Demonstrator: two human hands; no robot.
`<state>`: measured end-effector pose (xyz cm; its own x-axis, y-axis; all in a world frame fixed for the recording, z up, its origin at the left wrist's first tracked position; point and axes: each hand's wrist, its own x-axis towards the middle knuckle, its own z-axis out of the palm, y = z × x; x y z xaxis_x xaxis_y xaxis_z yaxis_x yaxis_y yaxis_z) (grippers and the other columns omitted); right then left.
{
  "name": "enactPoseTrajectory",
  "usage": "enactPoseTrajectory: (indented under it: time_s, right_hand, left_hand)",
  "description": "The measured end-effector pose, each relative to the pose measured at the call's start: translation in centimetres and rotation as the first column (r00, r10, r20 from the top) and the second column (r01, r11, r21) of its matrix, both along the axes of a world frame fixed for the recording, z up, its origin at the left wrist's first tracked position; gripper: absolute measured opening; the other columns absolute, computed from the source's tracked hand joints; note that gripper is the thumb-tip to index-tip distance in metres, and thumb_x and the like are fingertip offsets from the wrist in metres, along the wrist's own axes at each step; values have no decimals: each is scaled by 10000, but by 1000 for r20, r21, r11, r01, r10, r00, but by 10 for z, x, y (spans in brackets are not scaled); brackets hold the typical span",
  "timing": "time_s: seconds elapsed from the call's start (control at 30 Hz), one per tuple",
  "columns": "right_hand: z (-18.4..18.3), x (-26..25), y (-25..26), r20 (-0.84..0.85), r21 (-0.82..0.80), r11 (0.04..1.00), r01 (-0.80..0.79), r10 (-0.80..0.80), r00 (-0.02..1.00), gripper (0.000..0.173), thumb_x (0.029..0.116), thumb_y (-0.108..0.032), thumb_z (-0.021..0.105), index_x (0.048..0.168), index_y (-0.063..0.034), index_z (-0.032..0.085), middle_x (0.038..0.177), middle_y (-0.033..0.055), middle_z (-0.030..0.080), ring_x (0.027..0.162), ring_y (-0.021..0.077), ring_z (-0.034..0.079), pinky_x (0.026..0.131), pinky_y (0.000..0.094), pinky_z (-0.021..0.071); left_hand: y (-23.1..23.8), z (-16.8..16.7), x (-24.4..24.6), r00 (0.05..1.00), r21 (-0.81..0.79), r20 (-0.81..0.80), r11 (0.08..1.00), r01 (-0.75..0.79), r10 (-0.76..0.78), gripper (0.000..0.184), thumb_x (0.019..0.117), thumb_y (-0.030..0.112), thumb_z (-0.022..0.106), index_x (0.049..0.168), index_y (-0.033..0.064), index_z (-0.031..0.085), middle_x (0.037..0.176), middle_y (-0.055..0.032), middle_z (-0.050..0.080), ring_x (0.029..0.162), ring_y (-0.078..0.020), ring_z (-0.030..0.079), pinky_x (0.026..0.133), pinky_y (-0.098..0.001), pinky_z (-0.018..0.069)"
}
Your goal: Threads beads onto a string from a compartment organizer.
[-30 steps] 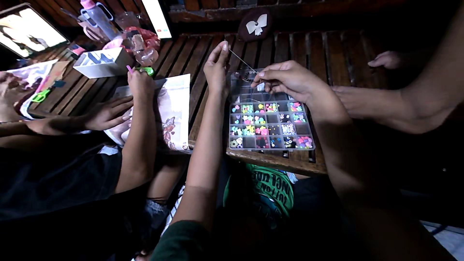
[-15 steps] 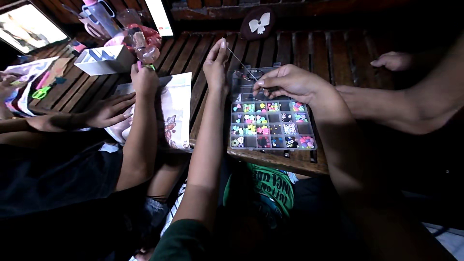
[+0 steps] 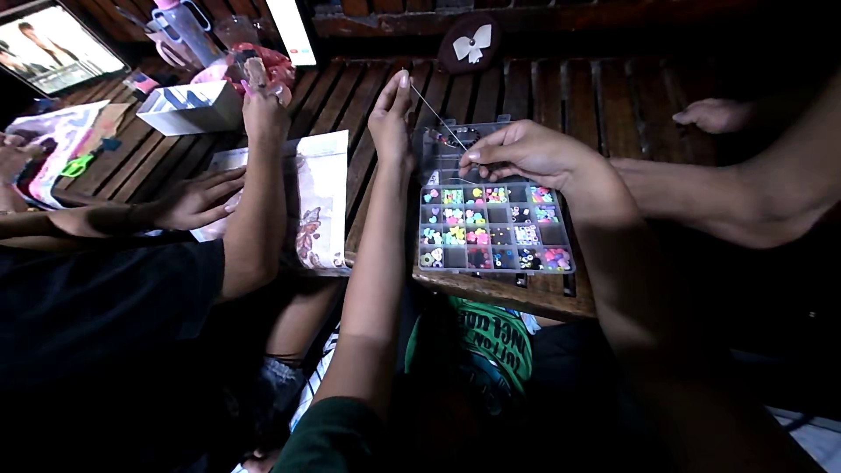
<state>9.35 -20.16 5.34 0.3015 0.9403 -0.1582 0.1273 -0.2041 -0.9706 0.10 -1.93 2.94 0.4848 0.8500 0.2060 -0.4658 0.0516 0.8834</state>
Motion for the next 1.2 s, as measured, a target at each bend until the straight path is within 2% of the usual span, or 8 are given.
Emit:
enactPoseTrajectory:
  time_s: [0.17, 0.3, 0.47, 0.67, 0.83, 0.9, 1.0, 1.2]
  right_hand:
    - [-1, 0, 0, 22, -37, 999, 8, -8, 1000, 211, 1057, -139, 554, 1013, -77, 751, 929, -17, 749, 734, 21, 638, 671, 184, 521]
    - [-3, 2, 3, 45, -34, 999, 4, -3, 999, 207, 1057, -134, 555, 1030, -70, 749, 921, -8, 748, 720, 29, 638, 641, 189, 517]
    - [-6, 1, 5, 31, -57, 998, 9, -7, 999, 195, 1057, -125, 550, 1038, -64, 735, 909, -12, 742, 707, 33, 637, 638, 193, 527]
    - [-11, 3, 5, 137, -43, 989, 140, -133, 982, 187, 1054, -139, 561, 1096, -50, 720, 921, 15, 728, 655, 47, 606, 585, 212, 507]
    - [-13, 2, 9, 161, -13, 974, 228, -223, 962, 268, 1075, -215, 532, 1289, -96, 641, 1078, 23, 726, 678, 44, 616, 591, 209, 500]
    - [-13, 1, 9, 199, 30, 962, 273, -273, 941, 323, 1065, -225, 554, 1365, -108, 585, 1179, 46, 673, 703, 53, 609, 605, 225, 504]
    - [-15, 2, 10, 250, 200, 912, 358, -401, 881, 348, 1056, -202, 579, 1380, -79, 561, 1279, 86, 619, 718, 47, 573, 599, 231, 481]
    - [-8, 0, 6, 146, 358, 843, 401, -475, 868, 293, 1091, -226, 486, 1298, -51, 600, 1118, 3, 653, 697, -29, 576, 610, 158, 492]
  left_hand:
    - [0, -1, -1, 1000, 1, 0, 1000, 15, -15, 220, 1055, 143, 565, 1231, 30, 632, 934, 10, 631, 620, -15, 472, 562, -170, 415]
    - [1, 2, -1, 999, -14, 14, 999, 48, -47, 263, 1070, 176, 537, 1288, 43, 596, 1016, 12, 630, 776, -28, 563, 714, -204, 502]
    - [-1, 1, -2, 986, -58, 114, 990, 129, -122, 233, 1074, 149, 519, 1276, 55, 588, 900, 27, 610, 660, -23, 525, 620, -185, 483]
    - [-9, 3, -2, 962, 17, 138, 972, 234, -235, 207, 1075, 106, 475, 1247, 37, 566, 925, 32, 624, 687, -10, 548, 649, -185, 504]
    - [-13, 7, -1, 958, -13, 106, 963, 269, -266, 280, 1095, 126, 441, 1310, -16, 552, 1152, -59, 656, 919, -50, 616, 818, -218, 521]
    - [-11, 4, 1, 954, 26, 89, 958, 286, -287, 262, 1089, 117, 462, 1282, -20, 572, 1137, -64, 666, 908, -45, 609, 822, -216, 512]
    - [-14, 3, 4, 941, 108, 4, 936, 335, -337, 199, 1058, 60, 506, 1192, -28, 625, 981, -32, 673, 775, -13, 562, 701, -178, 468]
    - [-27, 10, -1, 854, 187, -173, 835, 517, -490, 295, 1035, 2, 523, 1318, -81, 547, 986, -61, 693, 830, -24, 623, 812, -210, 522]
